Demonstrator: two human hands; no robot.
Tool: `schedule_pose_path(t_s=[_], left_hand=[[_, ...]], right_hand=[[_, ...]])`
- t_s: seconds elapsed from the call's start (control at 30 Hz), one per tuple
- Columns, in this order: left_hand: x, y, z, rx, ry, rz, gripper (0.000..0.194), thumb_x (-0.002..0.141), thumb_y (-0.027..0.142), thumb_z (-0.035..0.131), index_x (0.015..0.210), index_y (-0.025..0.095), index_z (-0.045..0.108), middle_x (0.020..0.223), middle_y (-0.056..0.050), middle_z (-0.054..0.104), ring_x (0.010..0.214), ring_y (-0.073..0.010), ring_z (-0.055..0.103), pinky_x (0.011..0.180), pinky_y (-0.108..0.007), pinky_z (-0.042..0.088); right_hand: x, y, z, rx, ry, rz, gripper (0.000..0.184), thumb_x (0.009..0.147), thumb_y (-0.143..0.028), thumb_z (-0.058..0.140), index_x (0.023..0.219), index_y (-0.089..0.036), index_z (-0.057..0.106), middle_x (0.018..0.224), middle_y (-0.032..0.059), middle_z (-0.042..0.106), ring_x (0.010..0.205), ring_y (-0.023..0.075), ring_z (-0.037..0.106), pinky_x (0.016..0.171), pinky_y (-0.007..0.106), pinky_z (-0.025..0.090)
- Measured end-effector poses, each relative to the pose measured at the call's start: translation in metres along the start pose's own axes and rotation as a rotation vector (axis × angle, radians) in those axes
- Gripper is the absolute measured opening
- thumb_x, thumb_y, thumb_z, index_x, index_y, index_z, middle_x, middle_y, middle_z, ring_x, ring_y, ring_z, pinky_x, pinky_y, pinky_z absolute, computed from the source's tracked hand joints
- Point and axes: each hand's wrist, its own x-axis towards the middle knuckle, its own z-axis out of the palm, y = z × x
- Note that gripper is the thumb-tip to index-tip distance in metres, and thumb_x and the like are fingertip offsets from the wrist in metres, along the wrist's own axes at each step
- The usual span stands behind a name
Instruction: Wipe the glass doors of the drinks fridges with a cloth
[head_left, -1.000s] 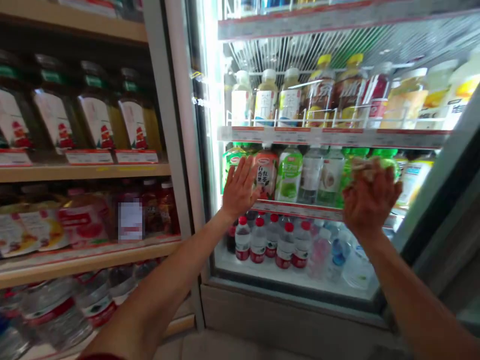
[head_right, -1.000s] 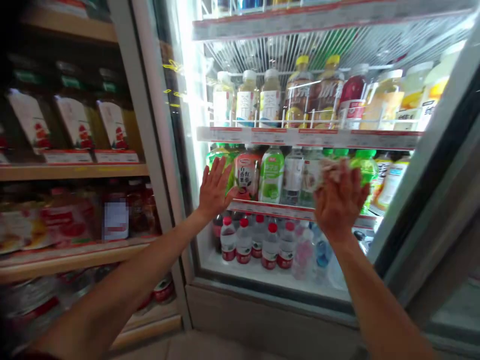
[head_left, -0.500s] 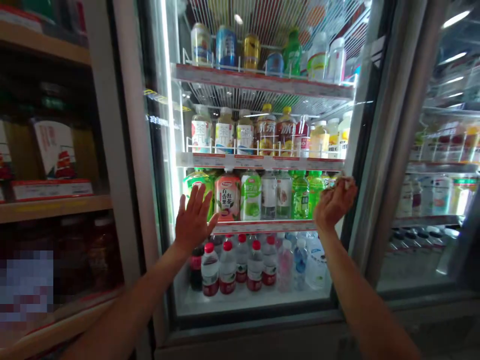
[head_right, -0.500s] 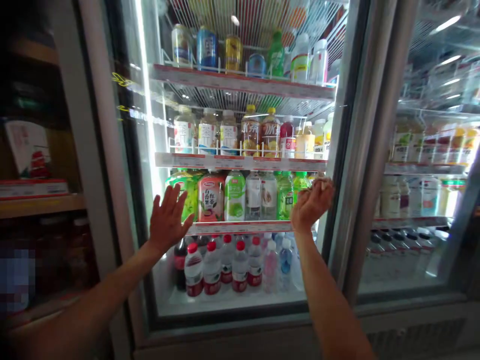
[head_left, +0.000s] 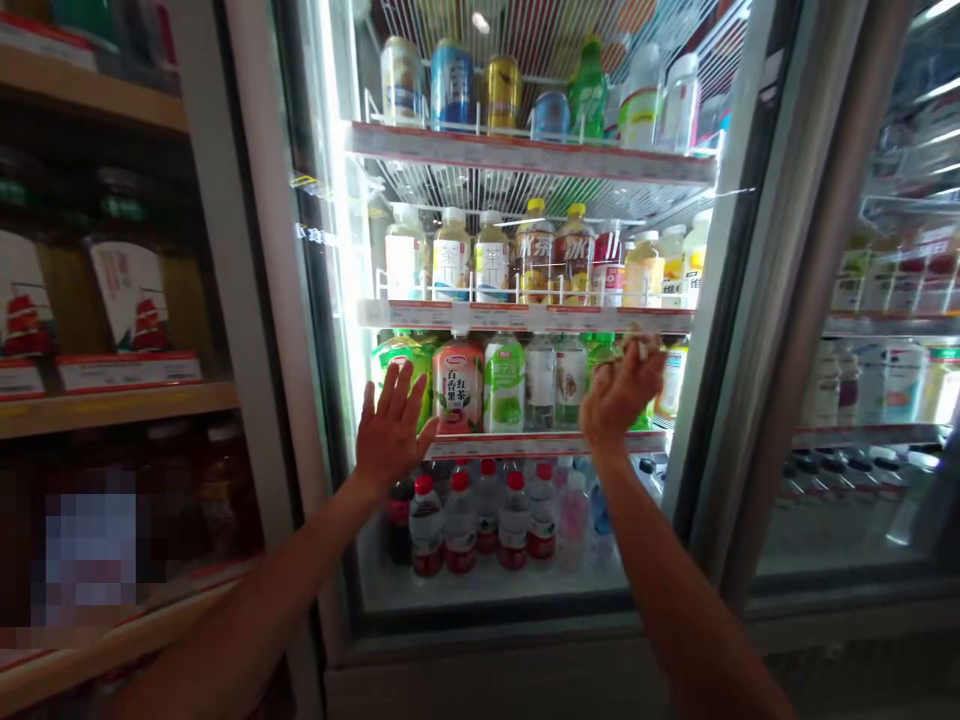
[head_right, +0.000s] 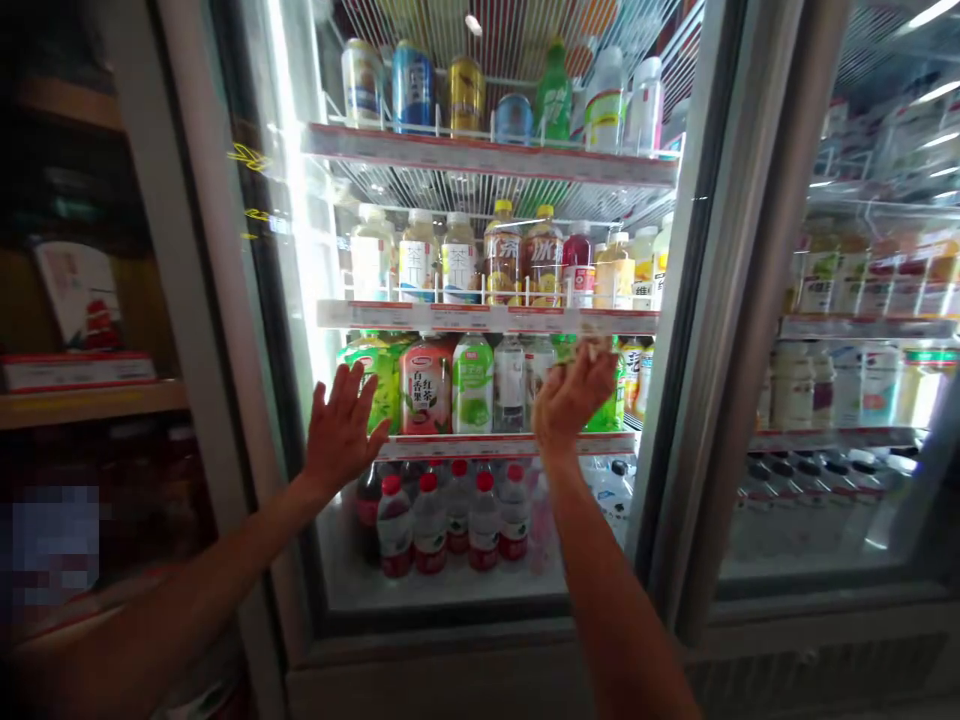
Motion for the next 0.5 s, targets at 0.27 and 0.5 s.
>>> schedule_pose_path(t_s=[0.27,0.5], left_hand=[[-0.002,-0.003,0.0,-0.002,0.009,0.014,0.071,0.085,0.037,0.049,0.143,0.02,0.013,0.147,-0.01,0.021,0.138,-0.0239,0.015,0.112,-0.044,0.012],[0.0,0.0,-0.001,0.008,0.005,0.009,0.069,0.085,0.036,0.048,0.143,0.016,0.016,0.146,-0.014,0.025,0.138,-0.0239,0.013,0.112,-0.045,0.012]], right_hand=[[-0.035,-0.046,-0.007,-0.005,-0.231,-0.438,0.042,0.086,-0.029,0.04,0.128,-0.023,0.044,0.142,0.0068,0.037,0.137,0.0234,0.02,0.111,0.052,0.016],[-0.017,-0.056,0.005,-0.048,-0.066,-0.146,0.047,0.089,-0.028,0.035,0.132,-0.01,0.038,0.144,0.0167,0.03,0.138,0.0263,0.014,0.109,0.052,0.02]])
